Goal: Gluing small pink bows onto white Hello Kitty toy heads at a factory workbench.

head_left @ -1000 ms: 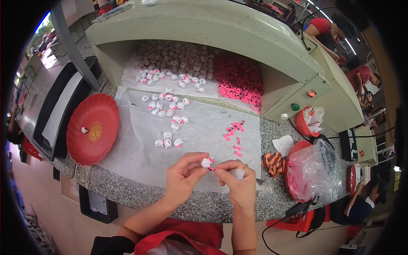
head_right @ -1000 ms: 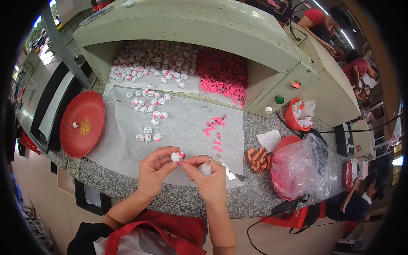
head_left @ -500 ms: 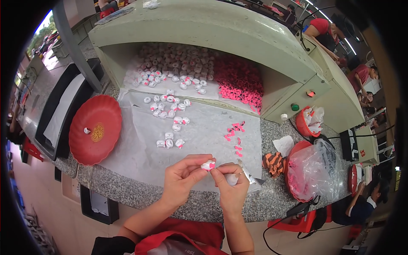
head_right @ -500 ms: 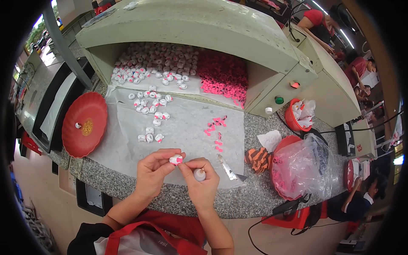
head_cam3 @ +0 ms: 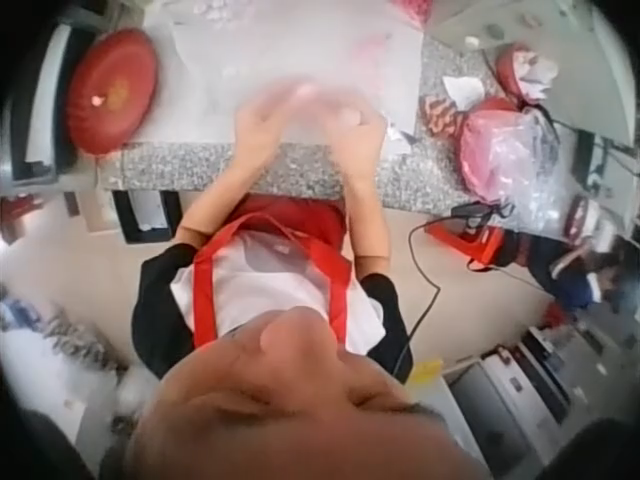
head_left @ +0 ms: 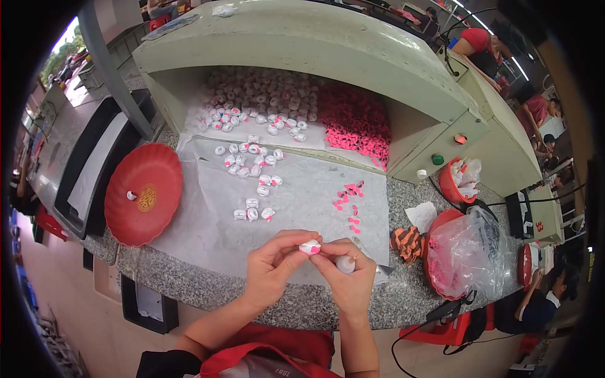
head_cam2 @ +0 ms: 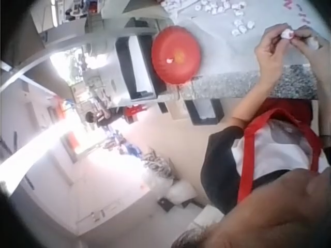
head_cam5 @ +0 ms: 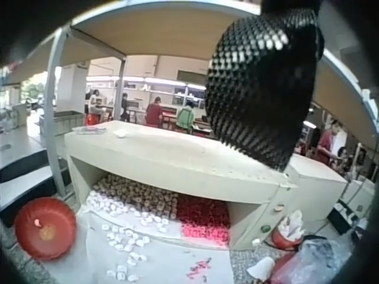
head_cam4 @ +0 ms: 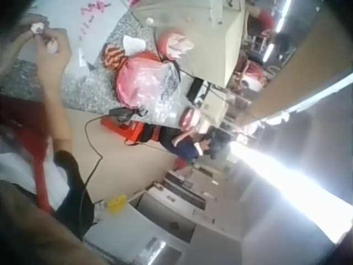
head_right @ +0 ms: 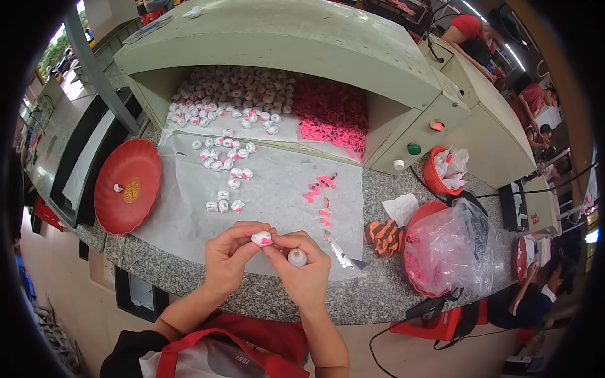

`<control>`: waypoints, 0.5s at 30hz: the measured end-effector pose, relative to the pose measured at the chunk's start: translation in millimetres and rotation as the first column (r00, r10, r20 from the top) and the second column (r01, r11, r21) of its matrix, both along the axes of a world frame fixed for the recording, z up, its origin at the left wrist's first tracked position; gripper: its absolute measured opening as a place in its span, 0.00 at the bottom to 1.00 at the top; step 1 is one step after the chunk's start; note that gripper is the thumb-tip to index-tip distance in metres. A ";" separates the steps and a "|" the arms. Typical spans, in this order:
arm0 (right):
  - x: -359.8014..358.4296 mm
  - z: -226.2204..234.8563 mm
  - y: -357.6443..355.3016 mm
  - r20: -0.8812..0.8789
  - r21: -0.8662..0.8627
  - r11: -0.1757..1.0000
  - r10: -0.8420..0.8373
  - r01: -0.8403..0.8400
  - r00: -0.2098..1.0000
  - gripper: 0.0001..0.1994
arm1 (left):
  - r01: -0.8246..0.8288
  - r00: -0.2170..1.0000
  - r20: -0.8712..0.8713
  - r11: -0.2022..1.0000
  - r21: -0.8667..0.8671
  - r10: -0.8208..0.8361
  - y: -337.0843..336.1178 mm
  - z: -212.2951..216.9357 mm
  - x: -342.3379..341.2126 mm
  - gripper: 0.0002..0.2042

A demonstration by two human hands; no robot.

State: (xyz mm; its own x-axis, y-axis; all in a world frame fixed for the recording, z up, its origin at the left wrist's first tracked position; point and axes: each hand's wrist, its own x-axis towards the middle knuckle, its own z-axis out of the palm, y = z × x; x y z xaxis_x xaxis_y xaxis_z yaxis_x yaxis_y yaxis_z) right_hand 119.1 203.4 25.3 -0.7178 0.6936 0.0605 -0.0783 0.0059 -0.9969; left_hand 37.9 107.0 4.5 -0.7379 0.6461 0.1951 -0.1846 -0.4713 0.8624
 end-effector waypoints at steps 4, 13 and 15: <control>0.3 -1.3 1.6 0.010 0.023 1.000 0.010 -0.011 1.000 0.07 | 0.005 1.000 -0.008 1.000 -0.018 -0.005 0.0 -0.6 -0.4 0.10; 0.1 -11.1 2.3 -0.015 0.011 1.000 0.002 -0.002 1.000 0.06 | 0.001 1.000 0.022 0.999 -0.051 0.000 -0.7 -6.2 -0.6 0.10; -1.2 -9.5 -0.7 0.000 -0.018 1.000 -0.008 0.008 1.000 0.06 | 0.016 0.997 0.081 0.997 -0.075 -0.009 -2.1 -10.1 -1.3 0.11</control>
